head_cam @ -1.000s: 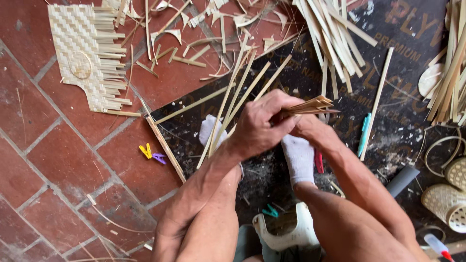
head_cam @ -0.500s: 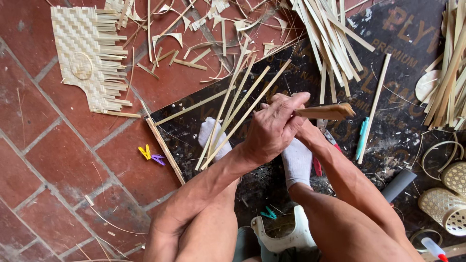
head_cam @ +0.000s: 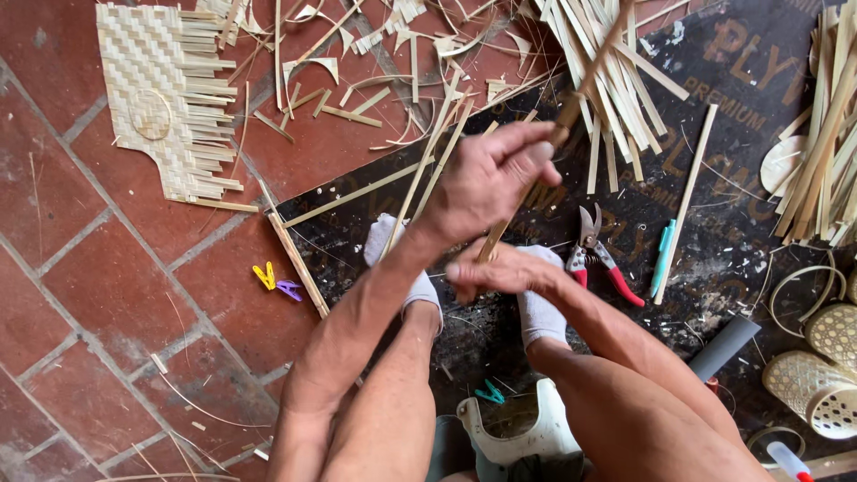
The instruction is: The person prepares thin bamboo strips by bundling and trimming them with shears, then weaves them into a rectangular frame on the floor. The person uses both hands to align and interlace the strips, occasionally adjusting the bundle and cutting excess material.
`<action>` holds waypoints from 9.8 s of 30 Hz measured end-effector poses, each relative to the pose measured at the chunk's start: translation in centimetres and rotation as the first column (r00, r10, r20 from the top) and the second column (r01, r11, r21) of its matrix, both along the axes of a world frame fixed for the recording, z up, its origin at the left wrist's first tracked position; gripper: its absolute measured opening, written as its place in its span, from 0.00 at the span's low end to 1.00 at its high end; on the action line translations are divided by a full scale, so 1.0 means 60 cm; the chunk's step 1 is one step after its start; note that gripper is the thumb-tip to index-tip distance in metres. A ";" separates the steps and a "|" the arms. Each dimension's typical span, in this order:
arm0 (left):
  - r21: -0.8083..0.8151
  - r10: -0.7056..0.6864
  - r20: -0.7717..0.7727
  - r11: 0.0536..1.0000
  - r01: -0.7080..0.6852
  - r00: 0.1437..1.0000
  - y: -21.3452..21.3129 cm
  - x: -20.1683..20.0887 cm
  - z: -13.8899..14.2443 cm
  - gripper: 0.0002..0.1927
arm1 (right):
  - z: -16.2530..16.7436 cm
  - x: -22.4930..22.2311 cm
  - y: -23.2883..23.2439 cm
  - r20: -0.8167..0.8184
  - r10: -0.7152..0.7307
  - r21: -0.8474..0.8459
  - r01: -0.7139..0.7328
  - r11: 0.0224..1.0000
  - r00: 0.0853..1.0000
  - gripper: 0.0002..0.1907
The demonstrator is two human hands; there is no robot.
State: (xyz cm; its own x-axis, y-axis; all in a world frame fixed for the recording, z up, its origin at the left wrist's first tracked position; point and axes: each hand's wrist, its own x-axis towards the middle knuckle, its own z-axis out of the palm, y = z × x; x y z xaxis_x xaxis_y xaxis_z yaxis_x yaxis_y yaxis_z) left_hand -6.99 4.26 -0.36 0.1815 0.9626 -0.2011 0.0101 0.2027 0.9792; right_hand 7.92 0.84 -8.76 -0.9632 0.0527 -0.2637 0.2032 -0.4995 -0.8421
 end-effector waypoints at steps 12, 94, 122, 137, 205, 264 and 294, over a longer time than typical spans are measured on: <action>-0.191 0.353 0.586 0.935 -0.299 0.729 0.036 0.007 -0.100 0.14 | -0.030 -0.029 -0.031 0.180 -0.012 -0.250 0.058 0.966 0.984 0.27; -0.300 -0.262 -0.061 0.925 0.232 0.963 -0.088 0.082 -0.220 0.15 | -0.074 0.234 -0.087 0.387 -0.701 0.762 0.221 0.609 0.599 0.21; -0.331 0.193 0.403 0.942 -0.054 0.895 -0.098 0.069 -0.093 0.10 | 0.092 0.124 0.026 0.193 -0.903 0.387 0.816 0.429 0.384 0.09; -0.303 0.280 0.097 0.922 -0.240 0.955 -0.070 0.022 -0.104 0.15 | 0.004 0.193 0.000 0.146 -0.969 0.205 0.952 0.225 0.198 0.07; -0.566 0.023 0.001 0.824 -0.019 1.000 -0.161 -0.085 -0.206 0.12 | -0.042 0.072 0.015 0.473 -0.715 0.093 0.778 0.622 0.515 0.14; -0.259 -0.091 0.481 0.936 0.240 0.872 -0.086 0.026 -0.043 0.31 | 0.164 0.074 0.128 0.076 -0.828 0.293 0.781 0.551 0.555 0.18; 0.134 -0.072 -0.273 0.985 0.112 0.959 -0.058 -0.022 -0.170 0.30 | 0.092 0.063 0.127 0.225 -0.355 0.750 0.071 0.658 0.908 0.12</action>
State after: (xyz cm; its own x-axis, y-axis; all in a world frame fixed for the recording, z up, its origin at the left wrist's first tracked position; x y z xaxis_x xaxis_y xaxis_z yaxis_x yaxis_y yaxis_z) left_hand -8.31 0.80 -10.54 0.2302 0.9667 -0.1117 0.2859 0.0425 0.9573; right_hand 11.71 8.45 -3.23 -0.7614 0.5514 -0.3408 0.4971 0.1591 -0.8530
